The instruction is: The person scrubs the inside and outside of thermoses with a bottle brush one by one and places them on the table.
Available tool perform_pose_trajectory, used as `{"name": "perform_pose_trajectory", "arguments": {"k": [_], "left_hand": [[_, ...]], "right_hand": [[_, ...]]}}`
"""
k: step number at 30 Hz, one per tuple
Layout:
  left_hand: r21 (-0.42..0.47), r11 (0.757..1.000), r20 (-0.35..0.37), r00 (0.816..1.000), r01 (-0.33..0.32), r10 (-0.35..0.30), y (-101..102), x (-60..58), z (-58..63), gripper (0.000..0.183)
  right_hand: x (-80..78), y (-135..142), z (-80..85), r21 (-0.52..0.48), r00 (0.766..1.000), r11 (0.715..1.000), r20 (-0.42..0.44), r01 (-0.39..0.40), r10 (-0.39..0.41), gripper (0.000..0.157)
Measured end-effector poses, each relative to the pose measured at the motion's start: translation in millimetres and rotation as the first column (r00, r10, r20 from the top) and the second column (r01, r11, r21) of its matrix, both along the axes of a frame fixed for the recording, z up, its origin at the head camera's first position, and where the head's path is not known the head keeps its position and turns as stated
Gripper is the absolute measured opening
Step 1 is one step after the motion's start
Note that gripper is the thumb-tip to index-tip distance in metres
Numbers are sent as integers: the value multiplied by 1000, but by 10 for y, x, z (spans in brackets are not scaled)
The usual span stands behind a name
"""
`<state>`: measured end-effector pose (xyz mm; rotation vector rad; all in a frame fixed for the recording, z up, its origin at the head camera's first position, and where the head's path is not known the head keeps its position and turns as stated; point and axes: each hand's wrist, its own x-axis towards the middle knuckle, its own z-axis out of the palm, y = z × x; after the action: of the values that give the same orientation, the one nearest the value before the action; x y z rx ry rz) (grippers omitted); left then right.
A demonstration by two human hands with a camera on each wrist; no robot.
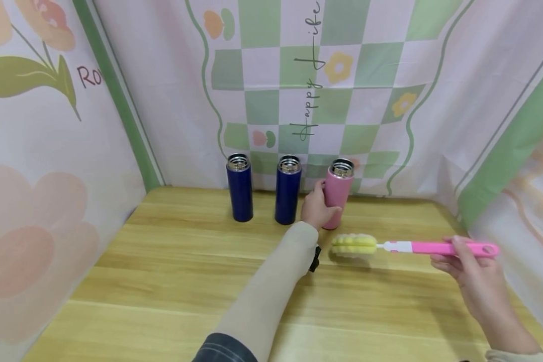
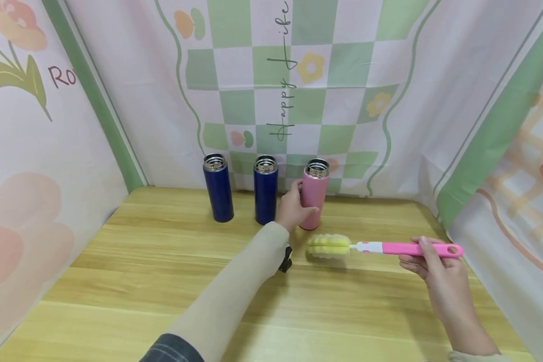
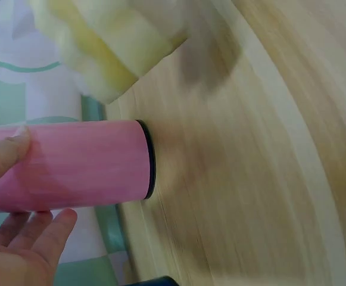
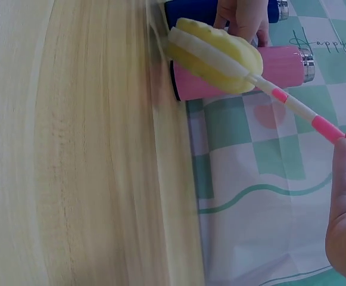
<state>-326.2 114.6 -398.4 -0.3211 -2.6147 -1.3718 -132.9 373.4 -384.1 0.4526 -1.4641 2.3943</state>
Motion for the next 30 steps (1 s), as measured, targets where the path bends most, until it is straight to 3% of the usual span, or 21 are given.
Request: {"name": "perform_pose_trajectory", "arguments": {"k": [8,11,14,19,21,24,26,30], "left_hand": [[36,998,11,999,-46,46,66,54,8,83],[111,994,18,1000,-21,19,52,85,-15,85],[203,979,51,998,32,-44,-2,134,-30,90],[297,949,97,985,111,-145,-127,258,-43,93],[314,939,110,978,137,-180,-185,307,-40,93],[318,932,120,968,171,-219,-264,367,-25,94],[307,933,126,964,187,-235,-310,397,-11,95],[285,934,130,957,214,-259,-393,448,17,93]], "right_hand": [[2,-45,55,83,997,994,-50,67,-63,25],[15,-67,70,151,991,980,-34,129,-126,21],[43,-70,75,271,980,943,-8,192,-197,20],[78,-57,62,466,960,850,8,243,-279,22],[78,-61,52,514,954,820,6,253,-299,22],[84,-68,52,600,939,752,4,273,-344,24],[94,-74,64,678,923,680,6,280,-386,26],[123,-62,79,829,894,493,-16,263,-449,33]]}}
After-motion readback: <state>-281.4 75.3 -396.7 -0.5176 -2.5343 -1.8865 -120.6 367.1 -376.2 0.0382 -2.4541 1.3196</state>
